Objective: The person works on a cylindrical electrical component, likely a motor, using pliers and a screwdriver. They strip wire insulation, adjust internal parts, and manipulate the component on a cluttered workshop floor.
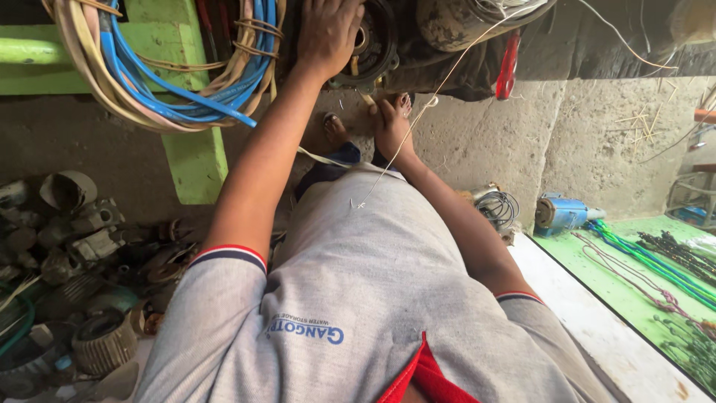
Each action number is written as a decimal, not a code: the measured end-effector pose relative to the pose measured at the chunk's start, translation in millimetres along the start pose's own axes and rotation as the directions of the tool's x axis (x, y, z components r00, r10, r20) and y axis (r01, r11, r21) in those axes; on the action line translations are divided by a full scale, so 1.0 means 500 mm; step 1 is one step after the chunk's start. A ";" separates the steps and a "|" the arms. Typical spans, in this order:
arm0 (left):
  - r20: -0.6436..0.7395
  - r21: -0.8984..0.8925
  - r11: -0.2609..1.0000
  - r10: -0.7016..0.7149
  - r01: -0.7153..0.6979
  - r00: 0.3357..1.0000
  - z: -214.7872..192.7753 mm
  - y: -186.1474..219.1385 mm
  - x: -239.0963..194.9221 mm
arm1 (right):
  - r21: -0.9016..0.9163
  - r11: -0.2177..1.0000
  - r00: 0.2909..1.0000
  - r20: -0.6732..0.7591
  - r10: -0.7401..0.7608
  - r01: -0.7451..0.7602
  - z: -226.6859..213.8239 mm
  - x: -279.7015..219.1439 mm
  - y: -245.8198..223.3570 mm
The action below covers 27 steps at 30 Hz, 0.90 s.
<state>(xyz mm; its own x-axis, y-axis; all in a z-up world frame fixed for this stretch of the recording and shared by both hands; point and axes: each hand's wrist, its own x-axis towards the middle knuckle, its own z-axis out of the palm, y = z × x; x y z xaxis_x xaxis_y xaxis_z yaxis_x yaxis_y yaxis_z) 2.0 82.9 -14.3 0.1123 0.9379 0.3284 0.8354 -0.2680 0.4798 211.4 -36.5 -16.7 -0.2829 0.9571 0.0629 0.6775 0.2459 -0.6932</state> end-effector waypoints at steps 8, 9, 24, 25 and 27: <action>0.344 0.084 0.900 0.376 -0.427 0.860 -0.114 -0.005 -0.028 | -0.117 0.973 0.978 -0.030 -0.204 0.199 -0.010 0.001 0.021; 0.447 0.188 0.811 0.431 -0.553 0.784 -0.121 -0.002 -0.024 | -0.027 0.998 0.998 0.037 -0.048 0.049 -0.015 0.005 0.020; 0.644 0.177 0.773 0.378 -0.610 0.665 -0.112 0.040 0.006 | 0.072 0.989 0.977 0.179 0.114 -0.128 -0.040 0.006 -0.015; 0.634 0.178 0.786 0.369 -0.592 0.680 -0.112 0.042 -0.003 | 0.061 0.990 0.976 0.182 0.117 -0.130 -0.034 0.001 -0.018; 0.607 0.190 0.808 0.349 -0.557 0.714 -0.111 0.041 -0.004 | -0.018 0.999 0.994 0.102 0.036 -0.035 -0.029 0.007 -0.018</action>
<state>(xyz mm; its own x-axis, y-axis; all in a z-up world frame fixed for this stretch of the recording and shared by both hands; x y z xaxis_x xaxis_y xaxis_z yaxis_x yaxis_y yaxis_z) -11.2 63.5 40.2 0.6985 0.7097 -0.0915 0.7150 -0.6973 0.0498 214.2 -33.0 0.4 -0.3261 0.9447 -0.0360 0.6990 0.2153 -0.6819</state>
